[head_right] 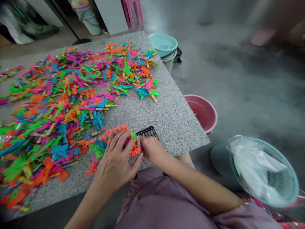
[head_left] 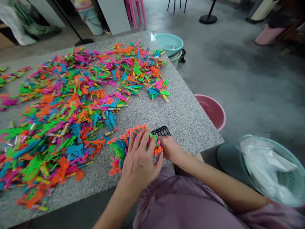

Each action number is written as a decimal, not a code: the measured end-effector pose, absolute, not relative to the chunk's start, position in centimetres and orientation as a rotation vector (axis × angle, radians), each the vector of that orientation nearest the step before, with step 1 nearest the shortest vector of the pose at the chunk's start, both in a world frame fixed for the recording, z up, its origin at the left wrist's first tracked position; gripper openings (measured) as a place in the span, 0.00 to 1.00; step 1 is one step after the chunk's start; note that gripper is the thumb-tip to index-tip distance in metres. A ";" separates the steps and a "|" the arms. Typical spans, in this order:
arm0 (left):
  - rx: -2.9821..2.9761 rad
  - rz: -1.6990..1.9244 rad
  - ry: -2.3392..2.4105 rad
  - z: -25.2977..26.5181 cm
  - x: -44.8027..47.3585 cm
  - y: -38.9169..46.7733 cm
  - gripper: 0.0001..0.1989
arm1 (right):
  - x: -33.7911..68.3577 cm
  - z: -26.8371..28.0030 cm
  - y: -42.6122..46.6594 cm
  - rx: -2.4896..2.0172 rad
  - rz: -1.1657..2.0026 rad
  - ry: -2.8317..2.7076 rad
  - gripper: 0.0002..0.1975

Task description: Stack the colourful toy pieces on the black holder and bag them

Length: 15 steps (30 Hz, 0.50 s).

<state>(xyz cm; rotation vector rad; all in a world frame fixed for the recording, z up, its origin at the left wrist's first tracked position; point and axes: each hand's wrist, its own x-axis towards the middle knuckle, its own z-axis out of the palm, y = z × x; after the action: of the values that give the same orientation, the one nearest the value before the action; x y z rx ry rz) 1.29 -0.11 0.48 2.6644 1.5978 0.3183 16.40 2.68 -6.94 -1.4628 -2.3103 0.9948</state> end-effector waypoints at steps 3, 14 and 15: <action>2.720 0.309 1.579 0.3 1.1 0.1 0.21 | 15.9 -7.2 2.2 -1.465 0.955 -2.343 0.12; 2.861 0.399 1.567 -1.0 0.5 0.6 0.13 | 20.3 -4.4 18.3 -1.878 0.506 -1.940 0.27; 2.869 0.394 1.562 -1.0 0.4 0.6 0.13 | 20.3 -4.5 19.9 -1.883 0.535 -1.939 0.26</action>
<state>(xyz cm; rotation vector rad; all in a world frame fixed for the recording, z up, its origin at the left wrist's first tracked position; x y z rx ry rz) 0.43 0.56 -0.98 2.8692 1.5623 0.3936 20.29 19.93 -4.51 -1.8827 -1.9395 0.5354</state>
